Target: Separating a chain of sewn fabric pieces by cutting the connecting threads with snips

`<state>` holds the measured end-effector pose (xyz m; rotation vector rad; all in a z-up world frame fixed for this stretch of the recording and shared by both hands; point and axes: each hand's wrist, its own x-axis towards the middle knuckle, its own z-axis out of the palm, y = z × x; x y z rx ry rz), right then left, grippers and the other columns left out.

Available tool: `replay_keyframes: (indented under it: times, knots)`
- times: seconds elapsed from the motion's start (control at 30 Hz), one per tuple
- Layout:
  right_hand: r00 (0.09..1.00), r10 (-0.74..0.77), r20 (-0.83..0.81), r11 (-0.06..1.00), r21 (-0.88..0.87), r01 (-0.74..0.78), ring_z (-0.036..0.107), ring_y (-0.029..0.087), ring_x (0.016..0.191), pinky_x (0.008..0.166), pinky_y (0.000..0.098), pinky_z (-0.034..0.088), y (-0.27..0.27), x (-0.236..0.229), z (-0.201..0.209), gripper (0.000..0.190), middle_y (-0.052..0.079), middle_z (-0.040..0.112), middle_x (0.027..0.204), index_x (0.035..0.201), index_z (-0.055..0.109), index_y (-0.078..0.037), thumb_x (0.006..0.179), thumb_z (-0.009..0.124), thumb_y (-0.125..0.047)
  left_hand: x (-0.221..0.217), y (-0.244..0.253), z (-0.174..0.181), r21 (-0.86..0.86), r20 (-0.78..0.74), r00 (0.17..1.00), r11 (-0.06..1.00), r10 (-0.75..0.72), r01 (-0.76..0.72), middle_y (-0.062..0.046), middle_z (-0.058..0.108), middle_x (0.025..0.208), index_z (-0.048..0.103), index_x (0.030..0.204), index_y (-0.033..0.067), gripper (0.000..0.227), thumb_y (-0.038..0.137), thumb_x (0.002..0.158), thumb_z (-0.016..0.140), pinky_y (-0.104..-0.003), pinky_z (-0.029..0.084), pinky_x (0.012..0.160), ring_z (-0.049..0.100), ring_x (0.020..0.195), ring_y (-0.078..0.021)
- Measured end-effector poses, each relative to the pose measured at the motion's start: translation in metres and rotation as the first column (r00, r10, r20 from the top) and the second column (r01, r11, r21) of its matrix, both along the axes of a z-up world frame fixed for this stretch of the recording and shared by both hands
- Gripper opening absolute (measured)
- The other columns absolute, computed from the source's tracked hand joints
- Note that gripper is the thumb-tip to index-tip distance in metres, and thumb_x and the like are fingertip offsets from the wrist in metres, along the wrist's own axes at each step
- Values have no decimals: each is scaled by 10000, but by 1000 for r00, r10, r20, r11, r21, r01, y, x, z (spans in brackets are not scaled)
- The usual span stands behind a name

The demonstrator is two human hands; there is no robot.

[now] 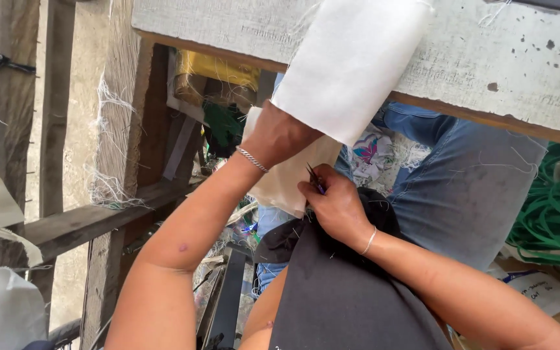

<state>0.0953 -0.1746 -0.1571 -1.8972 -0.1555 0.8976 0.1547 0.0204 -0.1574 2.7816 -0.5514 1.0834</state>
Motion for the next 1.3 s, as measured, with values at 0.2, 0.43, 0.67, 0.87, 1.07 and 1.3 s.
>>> replay_keyframes:
  times: [0.2, 0.43, 0.67, 0.87, 1.07, 1.3]
  knots:
    - [999, 32, -16, 995, -97, -33, 722, 254, 667, 627, 334, 543, -5, 4, 9, 244, 86, 711, 605, 861, 685, -86, 903, 749, -318, 11, -27, 7, -63, -131, 991, 998, 11, -19, 33, 437, 670, 593, 854, 200, 283, 464, 940, 645, -464, 466, 593, 499, 596, -257]
    - [976, -119, 184, 992, 70, 107, 720, 227, 705, 662, 349, 541, -48, 12, 18, 192, 110, 743, 726, 951, 731, -105, 910, 766, -290, -36, -36, 34, -148, -315, 949, 988, -6, -43, -56, 624, 919, 723, 1046, 152, 287, 394, 893, 708, -572, 439, 888, 609, 891, -329]
    - [928, -372, 25, 736, 617, 278, 454, 111, 321, 352, 207, 396, -34, 53, 26, 374, 38, 480, 464, 1148, 667, 38, 1115, 483, -286, -105, -64, -14, -51, -641, 759, 979, 119, -197, -28, 389, 1649, 398, 1586, 264, 885, 827, 904, 377, -840, 39, 1116, 155, 1576, -342]
    - [875, -460, -152, 541, 733, 412, 443, 103, 291, 312, 262, 436, -15, 66, 50, 110, 32, 433, 450, 1087, 627, 49, 1019, 647, -33, -103, -79, -14, -117, -660, 726, 929, 190, -350, 40, 420, 1626, 477, 1533, 307, 857, 833, 856, 492, -907, -39, 1033, 155, 1578, -312]
    - [902, -418, -112, 578, 733, 359, 445, 95, 303, 316, 258, 435, -32, 67, 37, 127, 36, 447, 466, 1078, 610, 68, 1048, 611, -55, -117, -51, -16, -362, -540, 830, 853, 138, -377, -18, 586, 1435, 690, 1243, 167, 291, 307, 990, 661, -655, 120, 1211, 400, 1485, -338]
    - [979, -194, 60, 981, 10, 193, 722, 260, 843, 723, 384, 557, -41, 30, -18, 412, 129, 744, 898, 1023, 721, -102, 832, 886, -428, -127, -31, 36, -19, -579, 673, 818, 460, -576, -95, 543, 1474, 624, 1346, 198, 408, 355, 970, 640, -741, 240, 1096, 394, 1459, -384]
